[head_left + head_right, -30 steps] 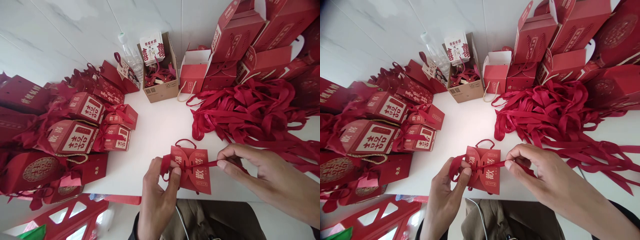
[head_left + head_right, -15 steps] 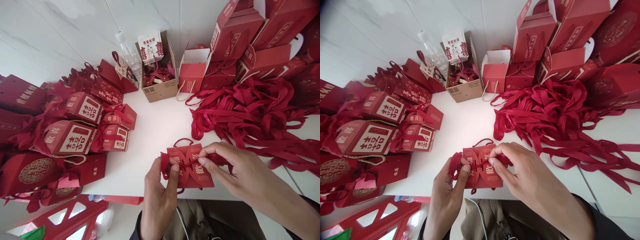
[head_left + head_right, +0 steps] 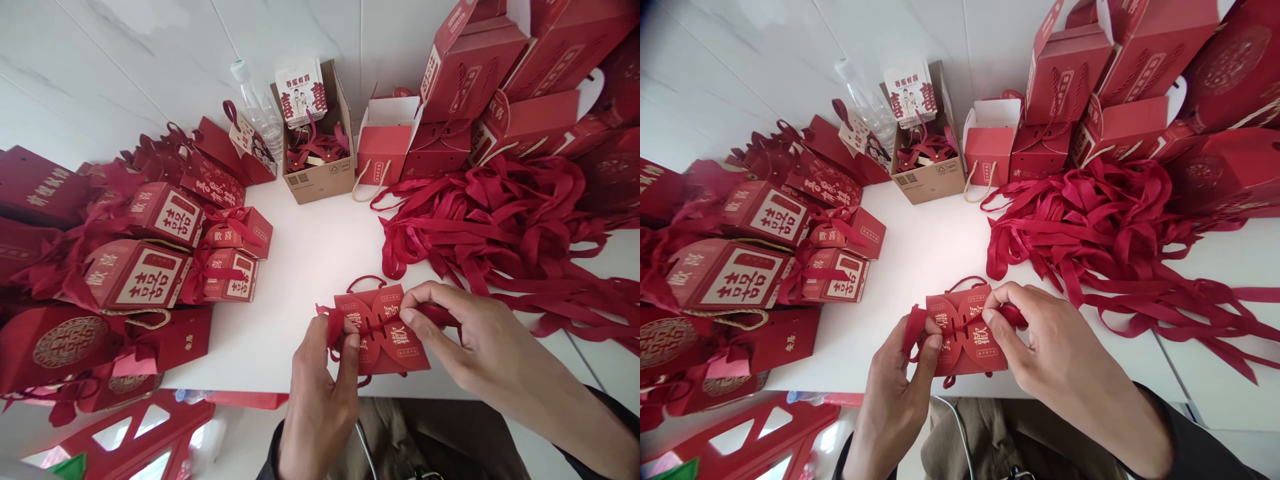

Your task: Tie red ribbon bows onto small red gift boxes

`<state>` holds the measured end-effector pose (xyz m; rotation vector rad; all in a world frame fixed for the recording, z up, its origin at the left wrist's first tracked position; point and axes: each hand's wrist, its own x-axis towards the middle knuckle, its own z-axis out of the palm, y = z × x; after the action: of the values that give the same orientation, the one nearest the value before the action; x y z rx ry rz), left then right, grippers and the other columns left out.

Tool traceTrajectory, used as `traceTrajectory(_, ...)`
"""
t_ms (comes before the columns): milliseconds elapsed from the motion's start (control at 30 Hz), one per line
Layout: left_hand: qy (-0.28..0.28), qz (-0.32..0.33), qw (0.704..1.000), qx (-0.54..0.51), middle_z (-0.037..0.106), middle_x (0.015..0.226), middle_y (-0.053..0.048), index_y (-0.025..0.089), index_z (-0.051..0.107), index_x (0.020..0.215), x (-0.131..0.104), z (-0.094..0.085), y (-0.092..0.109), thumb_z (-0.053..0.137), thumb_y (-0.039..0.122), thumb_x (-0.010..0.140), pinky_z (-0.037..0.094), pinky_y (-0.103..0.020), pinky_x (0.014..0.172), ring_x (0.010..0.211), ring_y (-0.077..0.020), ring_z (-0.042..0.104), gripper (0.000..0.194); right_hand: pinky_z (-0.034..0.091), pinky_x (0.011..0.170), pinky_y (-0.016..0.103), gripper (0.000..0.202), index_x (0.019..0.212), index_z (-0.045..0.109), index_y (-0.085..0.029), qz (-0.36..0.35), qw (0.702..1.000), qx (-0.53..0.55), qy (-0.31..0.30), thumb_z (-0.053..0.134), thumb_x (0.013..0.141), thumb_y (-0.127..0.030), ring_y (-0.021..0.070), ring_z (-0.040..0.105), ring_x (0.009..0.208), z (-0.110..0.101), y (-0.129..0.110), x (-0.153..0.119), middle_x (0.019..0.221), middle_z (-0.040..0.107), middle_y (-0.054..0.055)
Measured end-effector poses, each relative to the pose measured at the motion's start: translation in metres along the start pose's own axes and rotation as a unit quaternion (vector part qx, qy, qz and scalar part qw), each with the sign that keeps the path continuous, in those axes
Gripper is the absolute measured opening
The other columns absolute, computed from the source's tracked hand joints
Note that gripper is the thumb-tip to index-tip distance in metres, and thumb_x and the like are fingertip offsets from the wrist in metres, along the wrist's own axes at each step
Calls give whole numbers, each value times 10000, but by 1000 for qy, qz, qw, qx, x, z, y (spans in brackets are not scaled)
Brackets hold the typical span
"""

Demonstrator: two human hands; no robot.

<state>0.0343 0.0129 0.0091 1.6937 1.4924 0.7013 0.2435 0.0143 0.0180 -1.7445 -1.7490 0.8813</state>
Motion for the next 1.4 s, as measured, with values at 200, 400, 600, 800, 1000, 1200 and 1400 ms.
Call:
traceTrajectory(200,4,0,1000,2,686,861,-18,238,630,959,-1,-3,-2,531,317,1040,500,-278,665,742,-162,618,151,365,383,273,245,910,648,-274,-13,1000,9,-1,517,1010,-456,108,456,361,-2,2,-1,708,735,-43)
traceTrajectory(400,16,53,998,31,635,843,-11,247,648,1055,-1,0,7,581,251,1000,501,-310,677,745,-180,586,87,553,661,304,116,1052,659,-298,-60,998,-2,30,588,985,-359,204,746,831,-1,6,0,1002,787,3)
traceTrajectory(600,24,105,992,64,650,889,-17,251,634,1004,2,7,10,716,235,920,500,-326,714,826,-204,598,118,543,774,352,109,971,626,-264,-141,990,-14,22,530,1017,-241,218,703,869,3,3,3,914,723,13)
traceTrajectory(800,-4,93,994,60,606,822,-10,237,610,825,1,7,8,659,187,954,465,-287,655,778,-182,563,147,516,813,348,90,1007,569,-267,-149,988,-28,41,531,1042,-193,200,676,881,3,1,4,942,681,-1)
traceTrajectory(1000,15,114,992,53,657,923,-11,264,646,1026,-1,7,6,668,150,937,501,-305,701,835,-190,588,146,519,826,356,110,1076,545,-289,-172,984,-16,51,522,1054,-183,200,673,913,5,5,4,990,658,1)
traceTrajectory(1200,12,115,992,42,608,856,16,254,610,913,-1,4,6,642,136,950,487,-268,664,773,-152,561,127,548,861,336,140,1072,554,-297,-173,983,-15,54,529,1037,-163,181,671,897,1,7,1,1004,651,-5)
traceTrajectory(1400,34,142,989,34,608,905,8,259,648,1018,-4,7,6,592,100,962,488,-253,674,804,-142,559,177,524,820,352,44,1076,560,-303,-165,985,-21,43,545,1057,-267,205,680,917,0,9,-4,986,664,-4)
